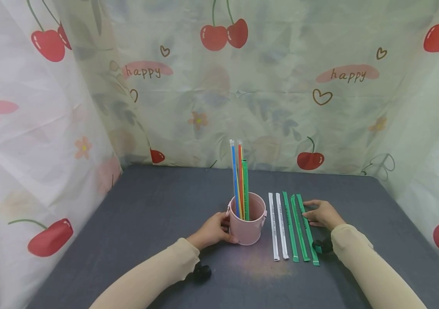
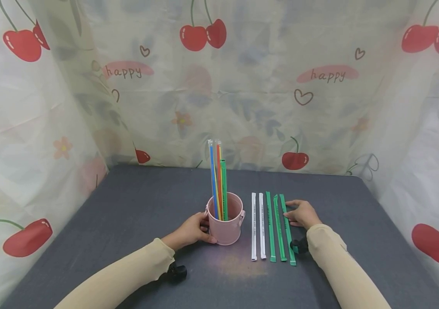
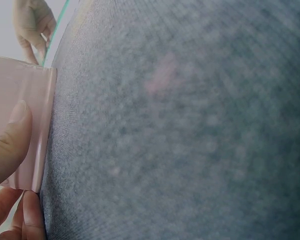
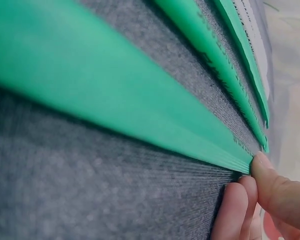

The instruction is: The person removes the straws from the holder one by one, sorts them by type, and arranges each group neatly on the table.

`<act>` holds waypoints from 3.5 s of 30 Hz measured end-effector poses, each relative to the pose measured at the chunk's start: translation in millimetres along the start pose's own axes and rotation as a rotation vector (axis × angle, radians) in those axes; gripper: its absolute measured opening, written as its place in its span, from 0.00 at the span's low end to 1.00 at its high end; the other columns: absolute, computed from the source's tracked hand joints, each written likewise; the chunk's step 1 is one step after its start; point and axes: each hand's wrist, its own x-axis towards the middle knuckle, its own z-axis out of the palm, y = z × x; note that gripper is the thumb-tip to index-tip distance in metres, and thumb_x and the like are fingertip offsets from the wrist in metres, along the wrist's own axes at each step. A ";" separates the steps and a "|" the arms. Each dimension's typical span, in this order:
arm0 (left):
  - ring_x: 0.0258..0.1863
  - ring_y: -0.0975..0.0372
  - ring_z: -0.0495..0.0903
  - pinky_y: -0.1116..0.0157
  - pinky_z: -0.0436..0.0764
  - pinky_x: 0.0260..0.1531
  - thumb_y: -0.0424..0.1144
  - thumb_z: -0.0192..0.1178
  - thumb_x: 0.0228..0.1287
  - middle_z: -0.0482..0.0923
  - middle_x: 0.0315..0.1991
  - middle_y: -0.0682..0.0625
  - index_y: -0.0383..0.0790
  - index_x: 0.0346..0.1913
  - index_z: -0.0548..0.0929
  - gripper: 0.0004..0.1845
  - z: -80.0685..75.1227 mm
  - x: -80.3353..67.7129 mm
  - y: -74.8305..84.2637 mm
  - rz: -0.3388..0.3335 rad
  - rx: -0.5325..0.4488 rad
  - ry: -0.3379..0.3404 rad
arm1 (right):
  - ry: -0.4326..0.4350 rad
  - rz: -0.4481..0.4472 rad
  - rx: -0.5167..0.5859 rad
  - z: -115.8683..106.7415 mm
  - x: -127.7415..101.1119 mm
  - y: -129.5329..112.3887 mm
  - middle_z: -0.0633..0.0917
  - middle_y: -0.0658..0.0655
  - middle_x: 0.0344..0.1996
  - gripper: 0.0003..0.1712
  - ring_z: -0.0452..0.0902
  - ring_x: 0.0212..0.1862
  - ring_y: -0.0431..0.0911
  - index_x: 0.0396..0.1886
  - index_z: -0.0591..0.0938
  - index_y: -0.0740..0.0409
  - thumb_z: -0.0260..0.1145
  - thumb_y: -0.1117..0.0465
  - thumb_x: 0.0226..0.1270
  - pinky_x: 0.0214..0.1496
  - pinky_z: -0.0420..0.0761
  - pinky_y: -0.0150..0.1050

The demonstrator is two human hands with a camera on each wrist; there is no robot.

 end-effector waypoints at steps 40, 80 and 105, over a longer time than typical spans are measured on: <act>0.50 0.55 0.78 0.54 0.79 0.54 0.34 0.78 0.44 0.78 0.50 0.46 0.39 0.61 0.75 0.37 -0.3 2.2 -2.3 0.017 0.001 -0.011 | -0.023 -0.014 0.041 -2.4 -10.1 -1.4 0.81 0.57 0.34 0.33 0.79 0.28 0.40 0.68 0.66 0.67 0.65 0.69 0.65 0.33 0.84 0.34; 0.50 0.55 0.78 0.54 0.79 0.53 0.34 0.78 0.44 0.78 0.50 0.46 0.38 0.60 0.75 0.37 0.8 1.9 -2.2 0.029 0.005 -0.004 | 0.016 -0.220 0.220 15.8 -28.4 -45.9 0.80 0.69 0.53 0.28 0.83 0.42 0.45 0.65 0.70 0.64 0.63 0.59 0.69 0.46 0.84 0.38; 0.51 0.55 0.78 0.53 0.78 0.55 0.34 0.78 0.45 0.77 0.51 0.46 0.38 0.61 0.74 0.37 0.8 4.5 -4.8 0.013 0.001 -0.001 | -0.140 -0.535 0.408 50.7 -67.4 -106.9 0.79 0.59 0.52 0.28 0.81 0.49 0.43 0.65 0.70 0.66 0.64 0.63 0.68 0.51 0.82 0.34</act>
